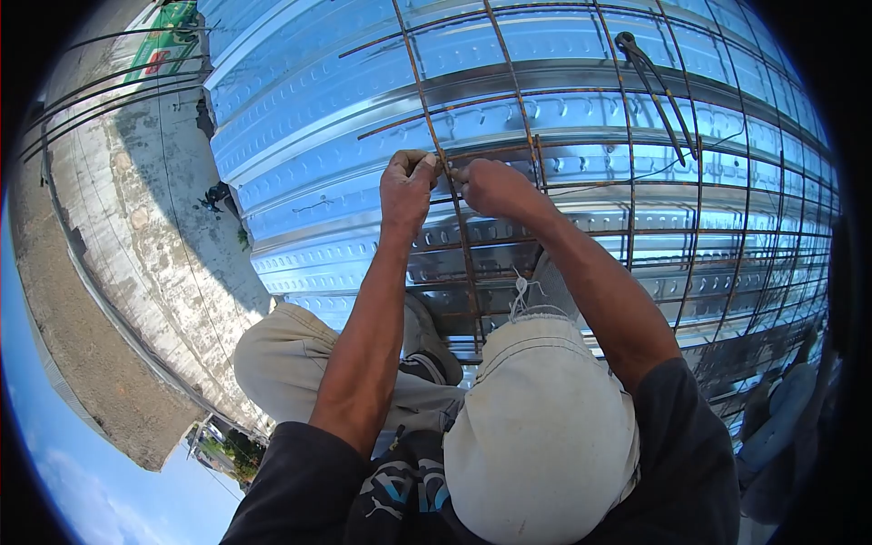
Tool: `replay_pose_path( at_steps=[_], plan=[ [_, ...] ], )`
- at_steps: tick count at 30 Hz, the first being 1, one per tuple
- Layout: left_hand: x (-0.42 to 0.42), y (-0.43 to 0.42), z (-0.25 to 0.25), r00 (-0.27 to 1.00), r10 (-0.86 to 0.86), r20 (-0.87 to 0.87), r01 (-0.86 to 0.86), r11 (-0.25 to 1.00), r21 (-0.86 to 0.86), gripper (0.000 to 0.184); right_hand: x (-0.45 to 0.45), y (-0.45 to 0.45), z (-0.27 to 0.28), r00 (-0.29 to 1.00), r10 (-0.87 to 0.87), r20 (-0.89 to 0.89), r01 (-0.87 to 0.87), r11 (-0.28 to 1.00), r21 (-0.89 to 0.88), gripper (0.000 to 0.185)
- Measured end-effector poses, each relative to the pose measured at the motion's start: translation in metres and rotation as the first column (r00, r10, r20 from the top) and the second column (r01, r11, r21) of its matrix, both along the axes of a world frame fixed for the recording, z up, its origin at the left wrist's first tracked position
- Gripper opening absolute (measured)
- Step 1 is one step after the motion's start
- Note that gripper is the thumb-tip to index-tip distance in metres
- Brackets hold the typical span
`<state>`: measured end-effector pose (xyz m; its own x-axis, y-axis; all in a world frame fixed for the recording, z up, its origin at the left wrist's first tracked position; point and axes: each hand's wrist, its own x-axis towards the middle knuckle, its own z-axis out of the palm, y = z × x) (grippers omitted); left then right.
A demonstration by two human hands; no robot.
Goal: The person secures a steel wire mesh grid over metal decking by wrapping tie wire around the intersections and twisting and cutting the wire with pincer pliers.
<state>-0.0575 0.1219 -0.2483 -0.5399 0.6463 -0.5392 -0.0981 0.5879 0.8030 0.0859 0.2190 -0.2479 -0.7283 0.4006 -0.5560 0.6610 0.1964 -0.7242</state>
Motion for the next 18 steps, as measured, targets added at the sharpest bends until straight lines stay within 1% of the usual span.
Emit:
replay_pose_path(
  at_steps=[1, 2, 3, 4, 6, 7, 10, 11, 12, 13, 14, 17, 18],
  plan=[
    [0.002, -0.003, -0.001, 0.999, -0.026, -0.037, 0.027, 1.000, 0.009, 0.023, 0.005, -0.004, -0.004, 0.994, -0.088, -0.064, 0.087, 0.996, -0.025, 0.020],
    [0.003, -0.006, -0.003, 0.996, -0.051, -0.073, 0.053, 0.998, 0.018, 0.023, 0.011, -0.002, -0.009, 0.971, -0.239, -0.030, 0.220, 0.929, -0.298, 0.019],
    [0.004, -0.008, -0.002, 0.990, -0.073, -0.117, 0.075, 0.997, 0.006, 0.023, 0.015, 0.006, -0.002, 0.928, -0.370, 0.044, 0.334, 0.772, -0.541, 0.018],
    [0.006, -0.010, -0.001, 0.982, -0.098, -0.162, 0.098, 0.995, -0.009, 0.024, 0.016, 0.010, 0.002, 0.869, -0.470, 0.152, 0.419, 0.539, -0.731, 0.017],
    [0.010, -0.010, 0.004, 0.965, -0.132, -0.229, 0.124, 0.991, -0.047, 0.026, 0.014, -0.005, 0.000, 0.706, -0.659, 0.259, 0.457, 0.144, -0.878, 0.017],
    [0.014, -0.005, 0.011, 0.958, -0.135, -0.253, 0.122, 0.990, -0.065, 0.027, 0.014, -0.012, 0.003, 0.609, -0.718, 0.336, 0.427, -0.059, -0.902, 0.018],
    [0.023, 0.002, 0.019, 0.947, -0.118, -0.299, 0.093, 0.991, -0.097, 0.030, 0.008, -0.046, 0.021, 0.583, -0.775, 0.244, 0.400, 0.013, -0.916, 0.026],
    [0.026, 0.003, 0.020, 0.944, -0.109, -0.311, 0.081, 0.992, -0.101, 0.031, 0.007, -0.051, 0.022, 0.624, -0.763, 0.171, 0.448, 0.170, -0.877, 0.025],
    [0.026, 0.001, 0.015, 0.938, -0.118, -0.326, 0.102, 0.993, -0.065, 0.035, 0.006, -0.048, 0.024, 0.694, -0.718, 0.048, 0.466, 0.398, -0.790, 0.026],
    [0.025, -0.003, 0.008, 0.930, -0.129, -0.343, 0.125, 0.992, -0.032, 0.040, 0.005, -0.045, 0.026, 0.765, -0.642, -0.057, 0.455, 0.600, -0.658, 0.027],
    [0.024, -0.007, 0.002, 0.921, -0.141, -0.363, 0.152, 0.988, 0.000, 0.045, 0.004, -0.041, 0.028, 0.829, -0.541, -0.142, 0.416, 0.766, -0.490, 0.028],
    [0.011, -0.013, -0.011, 0.974, -0.172, -0.145, 0.183, 0.981, 0.069, 0.059, -0.009, -0.005, 0.029, 0.939, -0.313, -0.144, 0.244, 0.899, -0.363, 0.033],
    [0.007, -0.012, -0.013, 0.984, -0.140, -0.110, 0.144, 0.989, 0.033, 0.060, -0.015, 0.011, 0.029, 0.971, -0.213, -0.110, 0.169, 0.935, -0.313, 0.032]
  ],
)
